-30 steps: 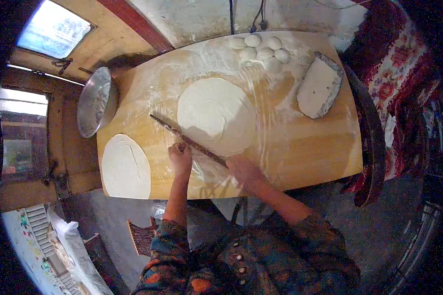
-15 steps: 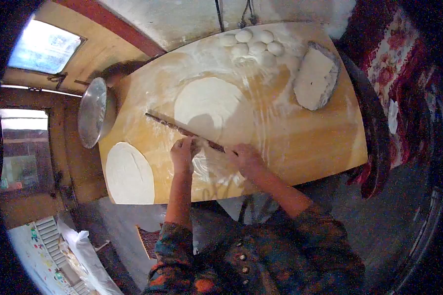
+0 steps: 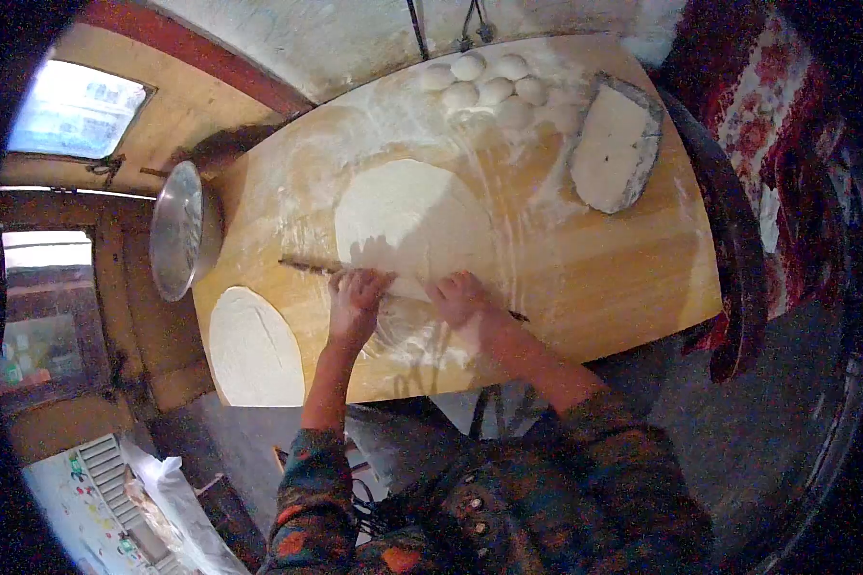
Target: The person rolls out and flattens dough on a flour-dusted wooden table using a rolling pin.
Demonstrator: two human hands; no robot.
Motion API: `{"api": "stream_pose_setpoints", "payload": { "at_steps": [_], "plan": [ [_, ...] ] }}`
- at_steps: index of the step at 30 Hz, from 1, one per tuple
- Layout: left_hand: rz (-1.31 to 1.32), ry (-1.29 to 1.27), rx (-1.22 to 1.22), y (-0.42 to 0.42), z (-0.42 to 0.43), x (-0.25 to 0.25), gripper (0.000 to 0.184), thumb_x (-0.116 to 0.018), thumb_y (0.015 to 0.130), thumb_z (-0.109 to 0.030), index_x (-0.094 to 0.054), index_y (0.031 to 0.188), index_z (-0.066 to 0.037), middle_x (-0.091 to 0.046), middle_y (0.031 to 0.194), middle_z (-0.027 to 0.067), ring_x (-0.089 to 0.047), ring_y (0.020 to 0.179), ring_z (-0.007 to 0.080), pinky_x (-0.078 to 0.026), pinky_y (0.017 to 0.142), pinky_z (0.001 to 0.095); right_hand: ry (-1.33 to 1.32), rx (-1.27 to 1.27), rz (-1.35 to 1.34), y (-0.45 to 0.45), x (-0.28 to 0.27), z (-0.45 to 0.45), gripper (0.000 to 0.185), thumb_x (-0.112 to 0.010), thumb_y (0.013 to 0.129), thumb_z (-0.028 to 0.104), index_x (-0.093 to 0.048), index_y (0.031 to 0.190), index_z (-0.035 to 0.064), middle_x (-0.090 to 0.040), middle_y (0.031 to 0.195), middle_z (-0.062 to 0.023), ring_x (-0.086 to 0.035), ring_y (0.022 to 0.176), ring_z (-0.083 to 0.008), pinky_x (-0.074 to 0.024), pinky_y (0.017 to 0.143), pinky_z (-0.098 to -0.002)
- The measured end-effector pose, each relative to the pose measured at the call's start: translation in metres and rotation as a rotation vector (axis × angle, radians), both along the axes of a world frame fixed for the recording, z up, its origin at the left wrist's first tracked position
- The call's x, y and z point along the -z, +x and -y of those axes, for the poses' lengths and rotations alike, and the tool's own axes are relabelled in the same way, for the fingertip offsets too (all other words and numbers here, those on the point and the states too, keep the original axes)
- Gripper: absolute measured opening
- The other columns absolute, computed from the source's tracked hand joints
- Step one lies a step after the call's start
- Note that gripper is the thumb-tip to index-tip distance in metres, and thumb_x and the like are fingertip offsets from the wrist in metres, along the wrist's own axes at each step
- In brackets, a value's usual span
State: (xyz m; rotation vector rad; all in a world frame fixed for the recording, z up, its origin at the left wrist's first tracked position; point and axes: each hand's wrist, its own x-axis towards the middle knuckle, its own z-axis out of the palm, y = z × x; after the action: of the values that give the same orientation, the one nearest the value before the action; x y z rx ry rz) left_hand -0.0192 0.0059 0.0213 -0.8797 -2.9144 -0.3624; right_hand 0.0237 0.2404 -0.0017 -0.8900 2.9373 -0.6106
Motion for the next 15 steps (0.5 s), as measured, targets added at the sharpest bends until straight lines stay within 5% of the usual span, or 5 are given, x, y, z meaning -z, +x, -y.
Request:
{"api": "stream_pose_setpoints", "payload": {
  "at_steps": [5,11,15],
  "plan": [
    [0.255,0.048,0.027,0.030,0.003,-0.007,0.043,-0.058,0.076,-0.005,-0.063,0.116,-0.016,-0.059,0.109,0.0080,-0.054,0.109,0.0265,-0.037,0.097,0.0464,-0.006,-0.072,0.082,0.032,-0.002,-0.017,0.049,-0.055,0.079,0.021,-0.053,0.124,0.0027,-0.056,0.113,-0.0124,-0.053,0.106,-0.0299,-0.0419,0.089,-0.0437],
    [0.150,0.119,0.080,0.049,0.014,-0.004,0.045,-0.060,0.074,-0.004,-0.062,0.117,-0.015,-0.059,0.107,0.0132,-0.054,0.105,0.0331,-0.040,0.094,0.0473,0.110,0.028,-0.134,0.059,-0.009,0.026,0.050,-0.053,0.083,0.019,-0.049,0.131,0.0053,-0.051,0.127,-0.0113,-0.047,0.117,-0.0287,-0.0381,0.099,-0.0468],
    [0.192,0.104,0.071,0.051,0.016,-0.009,0.044,-0.060,0.076,-0.005,-0.061,0.119,-0.016,-0.057,0.111,0.0121,-0.053,0.108,0.0332,-0.037,0.097,0.0492,0.116,0.111,-0.007,0.065,-0.001,0.051,0.058,-0.056,0.085,0.026,-0.044,0.137,0.0035,-0.041,0.143,-0.0120,-0.036,0.132,-0.0282,-0.0301,0.106,-0.0518]
  ]
}}
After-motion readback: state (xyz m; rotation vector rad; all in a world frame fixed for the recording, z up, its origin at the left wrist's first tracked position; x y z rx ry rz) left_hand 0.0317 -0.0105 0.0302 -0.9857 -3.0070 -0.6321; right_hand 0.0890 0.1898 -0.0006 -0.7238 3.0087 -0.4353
